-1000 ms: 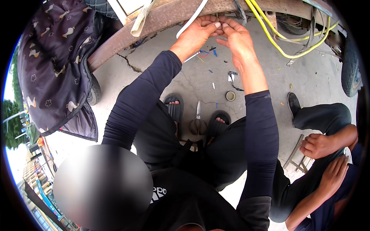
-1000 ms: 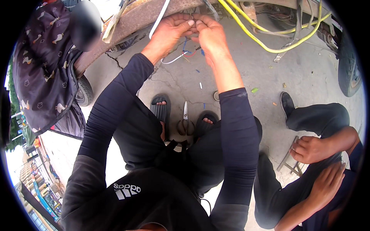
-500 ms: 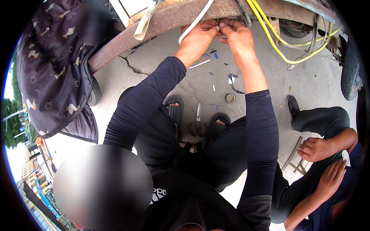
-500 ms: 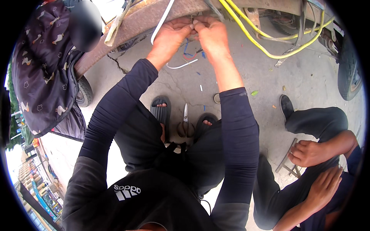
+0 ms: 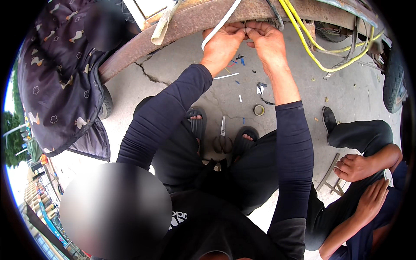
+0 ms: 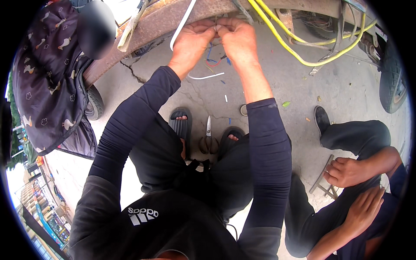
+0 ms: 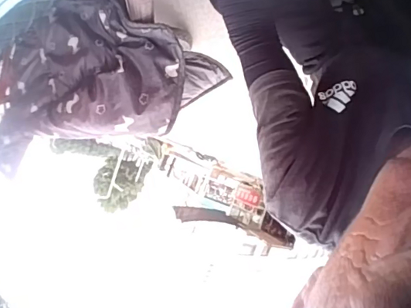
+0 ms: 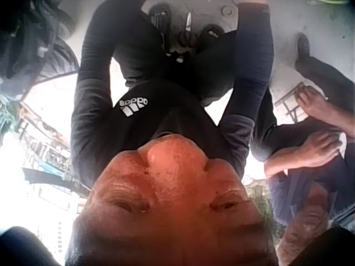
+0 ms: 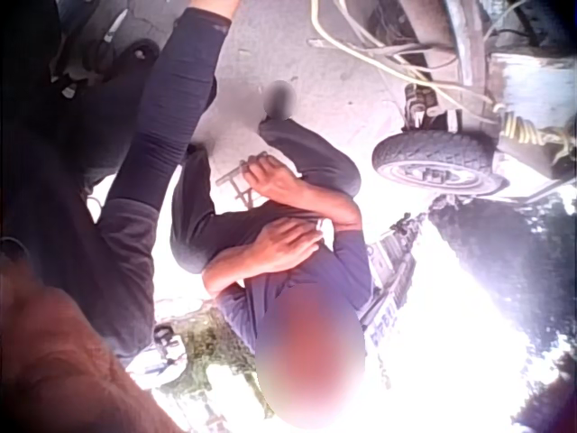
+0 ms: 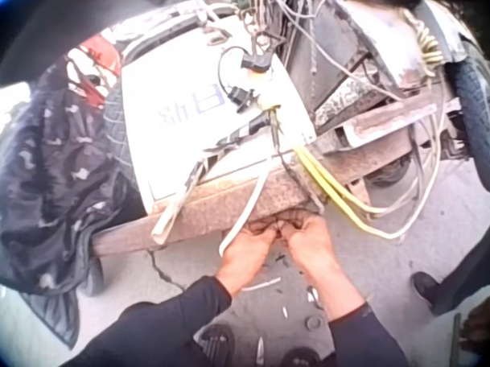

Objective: The person sits on the ground and uses pliers to strip insulation from several colored wires. They twist the exposed strands together and wrap the connections with electrical tape.

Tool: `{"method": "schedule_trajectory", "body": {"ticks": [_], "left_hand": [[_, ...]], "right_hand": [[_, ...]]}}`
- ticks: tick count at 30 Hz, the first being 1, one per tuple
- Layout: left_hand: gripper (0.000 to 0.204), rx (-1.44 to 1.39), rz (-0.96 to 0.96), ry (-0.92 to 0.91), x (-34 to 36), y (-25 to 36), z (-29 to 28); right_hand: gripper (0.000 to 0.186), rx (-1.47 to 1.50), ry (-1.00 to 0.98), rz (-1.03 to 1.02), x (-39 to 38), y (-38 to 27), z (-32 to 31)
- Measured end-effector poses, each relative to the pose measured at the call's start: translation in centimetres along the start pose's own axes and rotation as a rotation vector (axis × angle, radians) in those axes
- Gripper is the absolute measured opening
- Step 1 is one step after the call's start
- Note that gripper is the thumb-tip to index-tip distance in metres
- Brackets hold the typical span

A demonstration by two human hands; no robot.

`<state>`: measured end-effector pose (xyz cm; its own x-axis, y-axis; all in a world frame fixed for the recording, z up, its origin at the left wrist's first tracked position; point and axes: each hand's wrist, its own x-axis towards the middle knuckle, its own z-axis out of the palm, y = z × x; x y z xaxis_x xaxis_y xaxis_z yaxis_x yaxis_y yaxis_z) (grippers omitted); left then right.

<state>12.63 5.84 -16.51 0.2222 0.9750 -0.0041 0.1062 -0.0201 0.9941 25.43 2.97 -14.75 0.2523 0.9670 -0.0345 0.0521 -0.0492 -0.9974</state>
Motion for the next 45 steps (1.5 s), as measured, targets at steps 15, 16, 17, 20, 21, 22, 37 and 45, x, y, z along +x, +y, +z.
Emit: {"method": "schedule_trajectory", "body": {"ticks": [15, 16, 17, 20, 21, 22, 37, 45], "left_hand": [[0.021, 0.388, 0.304, 0.173, 0.3, -1.4, 1.0], [0.021, 0.409, 0.294, 0.171, 0.3, -1.1, 1.0], [0.021, 0.429, 0.287, 0.167, 0.2, -0.8, 1.0], [0.022, 0.318, 0.167, 0.074, 0.2, -0.6, 0.9], [0.024, 0.284, 0.092, 0.002, 0.3, -0.4, 0.6], [0.027, 0.249, 0.017, -0.071, 0.4, -0.2, 0.4], [0.037, -0.187, -0.095, -0.266, 2.2, 0.4, 0.2], [0.029, -0.523, -0.283, -0.334, 3.5, -0.5, -0.3]], "right_hand": [[0.033, -0.273, 0.086, -0.134, -0.2, -0.4, 0.6], [0.031, -0.330, 0.067, -0.158, 0.1, 0.0, 0.3], [0.030, -0.388, 0.049, -0.182, 0.5, 0.4, -0.1], [0.026, -0.351, 0.080, -0.171, 1.3, 1.5, -0.4], [0.025, -0.303, 0.105, -0.152, 1.4, 1.8, -0.4], [0.025, -0.292, 0.098, -0.171, 1.5, 2.1, -0.6], [0.028, -0.343, 0.065, -0.124, 2.0, 2.5, -0.9], [0.023, 0.410, -0.140, 0.365, 1.4, 0.0, -1.7]]}}
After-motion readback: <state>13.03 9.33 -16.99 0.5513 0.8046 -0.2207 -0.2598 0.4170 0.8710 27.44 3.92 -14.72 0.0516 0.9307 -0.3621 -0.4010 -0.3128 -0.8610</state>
